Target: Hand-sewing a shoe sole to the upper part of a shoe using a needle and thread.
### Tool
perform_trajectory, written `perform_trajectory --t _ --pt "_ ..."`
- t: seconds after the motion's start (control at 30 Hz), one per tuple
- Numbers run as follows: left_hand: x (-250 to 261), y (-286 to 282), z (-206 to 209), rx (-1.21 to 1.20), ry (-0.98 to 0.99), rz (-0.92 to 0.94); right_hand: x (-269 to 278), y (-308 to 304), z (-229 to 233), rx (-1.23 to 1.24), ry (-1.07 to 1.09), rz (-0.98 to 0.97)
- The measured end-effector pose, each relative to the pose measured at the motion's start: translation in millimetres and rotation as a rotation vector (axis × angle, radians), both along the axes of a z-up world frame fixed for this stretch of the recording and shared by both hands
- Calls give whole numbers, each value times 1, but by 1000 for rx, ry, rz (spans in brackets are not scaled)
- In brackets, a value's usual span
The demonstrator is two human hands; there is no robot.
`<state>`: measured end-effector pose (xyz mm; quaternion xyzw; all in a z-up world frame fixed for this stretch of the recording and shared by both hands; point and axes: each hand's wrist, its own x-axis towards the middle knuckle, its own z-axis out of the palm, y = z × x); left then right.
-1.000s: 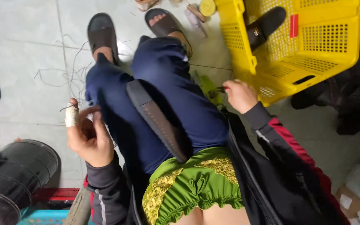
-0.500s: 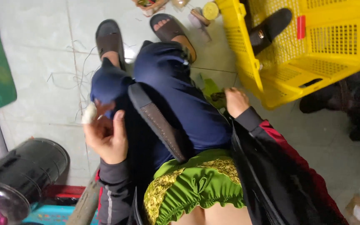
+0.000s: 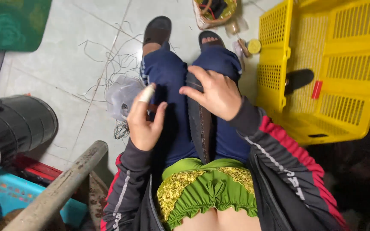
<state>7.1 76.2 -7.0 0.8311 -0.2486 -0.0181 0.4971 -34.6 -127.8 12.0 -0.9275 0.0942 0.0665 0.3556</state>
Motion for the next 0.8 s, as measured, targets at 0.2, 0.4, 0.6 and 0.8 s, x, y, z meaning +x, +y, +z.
perform_trajectory --t 0.2,0.4,0.6,0.8 --pt "-6 45 -13 -223 391 100 -28 -10 32 547 -420 -197" --pt "-31 10 1 -756 950 -441 -106 -56 18 -354 -1203 23" --pt "-66 -17 -25 -898 1438 -333 -115 21 37 26 -374 187" --pt "-53 -20 27 -25 876 -247 -125 14 23 351 -360 -63"
